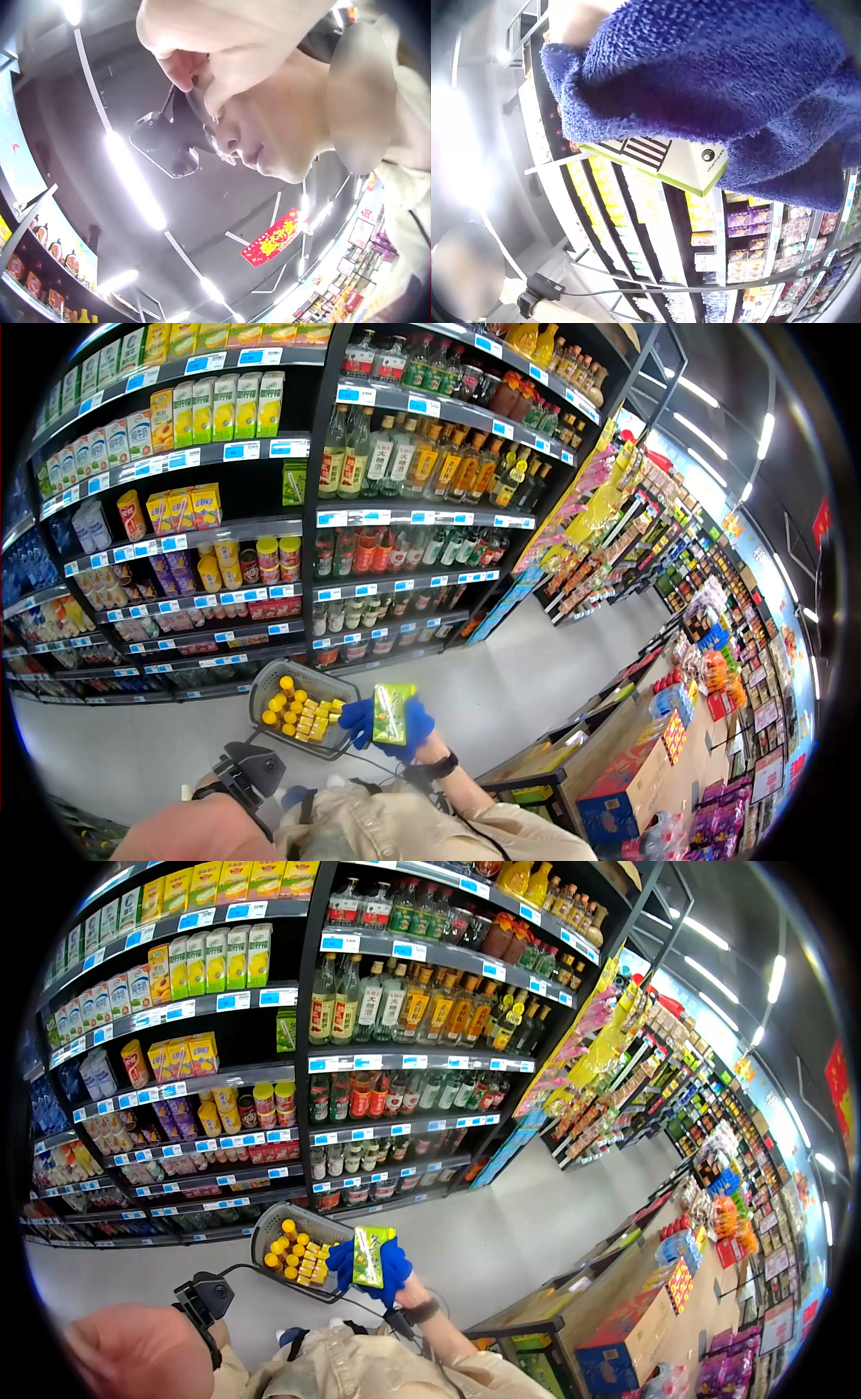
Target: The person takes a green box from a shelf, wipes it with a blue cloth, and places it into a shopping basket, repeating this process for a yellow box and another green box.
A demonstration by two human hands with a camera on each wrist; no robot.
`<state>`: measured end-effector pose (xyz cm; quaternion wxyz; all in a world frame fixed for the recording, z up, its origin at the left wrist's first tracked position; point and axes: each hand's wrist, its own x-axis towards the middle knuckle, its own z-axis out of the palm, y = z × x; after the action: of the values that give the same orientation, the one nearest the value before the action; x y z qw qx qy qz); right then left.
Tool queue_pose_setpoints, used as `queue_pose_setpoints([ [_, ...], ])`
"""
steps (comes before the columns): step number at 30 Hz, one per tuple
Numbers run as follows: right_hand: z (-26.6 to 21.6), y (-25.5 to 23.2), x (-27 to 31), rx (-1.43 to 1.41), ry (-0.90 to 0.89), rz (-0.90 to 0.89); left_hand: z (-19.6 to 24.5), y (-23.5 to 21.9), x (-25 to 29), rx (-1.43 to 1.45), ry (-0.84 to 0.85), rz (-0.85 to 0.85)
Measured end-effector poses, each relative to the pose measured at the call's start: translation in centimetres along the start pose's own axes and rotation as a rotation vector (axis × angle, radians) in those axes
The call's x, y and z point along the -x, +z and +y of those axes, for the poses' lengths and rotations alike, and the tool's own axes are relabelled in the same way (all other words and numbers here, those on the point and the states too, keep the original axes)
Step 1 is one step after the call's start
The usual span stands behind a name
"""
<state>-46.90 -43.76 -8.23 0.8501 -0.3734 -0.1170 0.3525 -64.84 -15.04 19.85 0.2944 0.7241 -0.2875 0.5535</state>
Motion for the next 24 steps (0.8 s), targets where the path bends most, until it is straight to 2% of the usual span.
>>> queue_pose_setpoints([
  [4,0.4,-0.2,-0.1,-0.074,-0.026,0.005,-2.8,6.4,-2.5,-0.303,0.301,0.544],
  [6,1.3,-1.0,0.6,-0.164,-0.028,0.016,-3.0,5.4,-2.3,-0.396,0.452,0.573],
  [7,2.0,-1.7,0.5,-0.242,-0.049,0.038,-3.5,3.9,-2.4,-0.362,0.540,0.483],
  [8,2.2,-2.1,0.3,-0.285,-0.065,-0.055,-3.8,3.5,-2.4,-0.351,0.578,0.442],
  [9,2.2,-2.3,1.1,-0.247,-0.052,0.032,-4.1,3.1,-2.3,-0.339,0.615,0.400],
  [10,1.3,-1.6,1.6,-0.202,-0.030,0.114,-3.9,3.5,-2.2,-0.381,0.606,0.410],
  [12,1.7,-1.1,1.7,-0.232,-0.034,0.132,-2.7,4.3,-2.2,-0.197,0.552,0.624],
  [13,1.8,-0.8,1.4,-0.243,-0.042,0.128,-1.7,6.7,-4.2,0.062,0.530,0.831],
  [15,1.5,-0.4,1.1,-0.280,-0.070,0.086,-1.7,8.8,-4.5,0.239,0.378,1.028],
  [16,1.1,0.1,1.1,-0.220,-0.101,0.054,-2.2,9.5,-3.5,0.144,0.273,1.034],
  [18,0.8,0.8,1.3,-0.249,-0.108,0.113,-3.1,10.2,-0.7,-0.059,0.062,1.024],
  [19,0.6,1.4,1.2,-0.289,-0.104,0.114,-3.7,9.3,1.4,-0.015,-0.008,0.563],
  [22,1.6,0.7,1.0,-0.247,-0.050,0.227,-5.0,13.0,6.0,0.202,-0.385,-0.384],
  [23,2.5,0.0,0.8,-0.213,-0.030,0.270,-5.9,15.5,9.1,0.304,-0.399,-0.533],
  [24,3.5,-0.8,0.6,-0.227,-0.004,0.295,-6.5,17.3,12.7,0.285,-0.408,-0.681],
])
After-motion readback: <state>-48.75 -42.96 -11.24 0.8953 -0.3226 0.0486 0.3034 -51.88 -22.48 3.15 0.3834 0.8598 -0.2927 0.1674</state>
